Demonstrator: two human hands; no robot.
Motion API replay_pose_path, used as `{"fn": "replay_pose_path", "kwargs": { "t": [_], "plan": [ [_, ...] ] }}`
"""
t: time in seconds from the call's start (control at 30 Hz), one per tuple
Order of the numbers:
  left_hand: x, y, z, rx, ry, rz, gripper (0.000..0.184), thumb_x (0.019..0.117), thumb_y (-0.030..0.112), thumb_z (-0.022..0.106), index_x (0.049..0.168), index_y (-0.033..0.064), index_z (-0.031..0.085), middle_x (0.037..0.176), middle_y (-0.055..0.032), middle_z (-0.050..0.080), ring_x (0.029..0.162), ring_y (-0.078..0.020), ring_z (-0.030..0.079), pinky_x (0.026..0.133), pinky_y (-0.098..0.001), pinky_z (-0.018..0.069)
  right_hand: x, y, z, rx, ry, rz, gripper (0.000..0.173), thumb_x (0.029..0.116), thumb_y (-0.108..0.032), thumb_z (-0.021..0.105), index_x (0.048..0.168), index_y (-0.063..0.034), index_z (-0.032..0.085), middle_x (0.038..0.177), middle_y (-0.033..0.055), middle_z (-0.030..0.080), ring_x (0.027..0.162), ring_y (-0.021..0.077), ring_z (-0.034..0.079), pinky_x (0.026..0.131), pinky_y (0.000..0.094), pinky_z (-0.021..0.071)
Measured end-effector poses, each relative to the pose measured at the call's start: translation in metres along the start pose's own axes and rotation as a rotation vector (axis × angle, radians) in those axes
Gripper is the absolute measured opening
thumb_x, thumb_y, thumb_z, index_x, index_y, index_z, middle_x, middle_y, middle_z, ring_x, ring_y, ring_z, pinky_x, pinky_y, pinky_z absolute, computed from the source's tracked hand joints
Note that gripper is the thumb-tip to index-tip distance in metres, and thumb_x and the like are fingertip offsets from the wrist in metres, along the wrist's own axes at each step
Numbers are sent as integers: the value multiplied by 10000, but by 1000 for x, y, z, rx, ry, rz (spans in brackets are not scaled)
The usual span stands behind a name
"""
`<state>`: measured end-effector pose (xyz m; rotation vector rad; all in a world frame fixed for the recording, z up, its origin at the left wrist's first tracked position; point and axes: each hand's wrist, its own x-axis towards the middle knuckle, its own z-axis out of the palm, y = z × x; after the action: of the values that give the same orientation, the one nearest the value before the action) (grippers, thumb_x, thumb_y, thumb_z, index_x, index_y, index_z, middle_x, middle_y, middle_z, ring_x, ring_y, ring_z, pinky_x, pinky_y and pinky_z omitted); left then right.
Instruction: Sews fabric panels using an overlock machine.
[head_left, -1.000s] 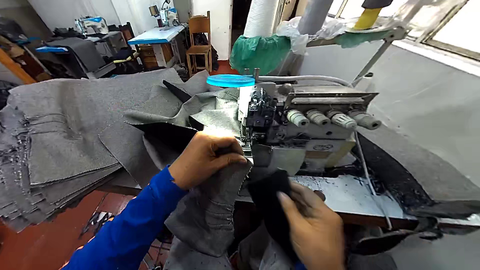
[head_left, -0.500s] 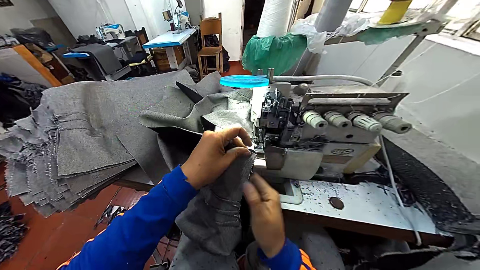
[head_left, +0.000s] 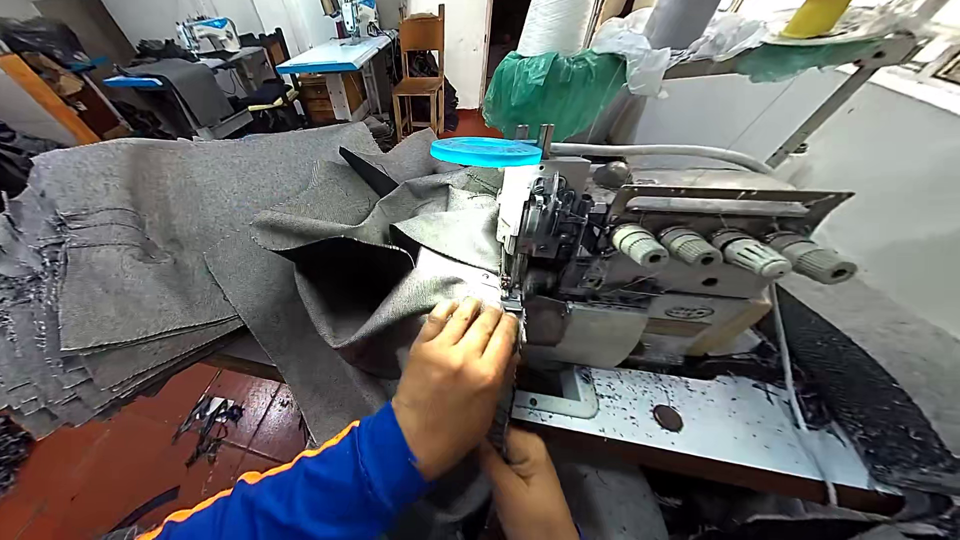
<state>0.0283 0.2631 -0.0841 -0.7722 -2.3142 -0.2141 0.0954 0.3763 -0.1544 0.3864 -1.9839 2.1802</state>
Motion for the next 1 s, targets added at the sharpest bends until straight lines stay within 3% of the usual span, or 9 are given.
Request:
{"fn": "replay_pose_path", "kwargs": {
  "t": [0.07,0.2,0.33,0.47,0.57,0.7,0.8,0.9,1.0],
  "plan": [
    [10,-6,2,-159,-32,-28,210,971,114,574,1085,49,739,1113,-94,766,1174,-246,697,1071,-433,506,10,-6,-6,52,0,-37,190,1005,-123,604,883,-69,739,821,-97,738,806,-70,679,775,171,583],
    [16,-13,-16,-346,-74,-74,219,997,98,522,1081,25,711,1141,-88,750,1263,-261,643,1156,-477,436,25,-18,-12,237,10,15,281,1069,-240,522,934,-135,745,859,-98,747,829,-31,697,798,200,594],
    [-12,0,-44,-355,-35,41,346,1050,360,532,1130,52,667,1179,-108,739,1243,-251,654,1121,-463,468,30,-16,-16,232,1,-25,301,1073,-238,513,868,-140,711,784,-108,719,751,-38,681,723,193,591],
    [-45,1,-37,-225,-48,219,646,976,617,532,1304,64,582,1357,-142,665,1344,-242,578,1192,-391,352,34,-9,-17,-162,75,-183,376,1048,-253,503,768,-45,643,670,-52,634,655,-65,611,624,134,518],
    [-50,-14,-24,-114,-50,268,537,982,383,618,1425,94,518,1423,-150,609,1363,-255,554,1189,-416,362,45,-10,-11,-317,107,-205,379,1024,-241,507,757,-22,663,639,-7,626,618,-27,606,590,158,507],
    [-35,-31,-18,-12,-23,355,409,1024,17,487,1422,103,524,1393,-114,639,1322,-229,594,1151,-396,416,58,-16,-8,-291,129,-132,323,1012,-194,508,756,-61,653,642,-53,611,612,-39,592,579,163,495],
    [-27,-40,-24,-101,-25,391,350,1051,0,441,1371,55,572,1321,-119,693,1278,-222,636,1128,-368,453,58,-32,-15,49,79,0,330,1060,-182,428,852,-90,667,751,-85,665,739,-30,652,708,186,559],
    [-28,-45,-32,-370,-93,264,371,996,-33,464,1339,16,598,1279,-116,709,1249,-212,655,1116,-363,493,55,-45,-24,598,50,278,277,1005,-217,470,947,-73,700,882,23,759,855,86,735,816,297,622],
    [-23,-36,-38,-422,-88,176,353,985,48,489,1294,54,661,1215,-77,740,1188,-182,679,1067,-346,512,48,-38,-17,581,106,204,314,1034,-174,437,949,-80,725,892,10,765,863,71,734,820,282,618]
  ]
}}
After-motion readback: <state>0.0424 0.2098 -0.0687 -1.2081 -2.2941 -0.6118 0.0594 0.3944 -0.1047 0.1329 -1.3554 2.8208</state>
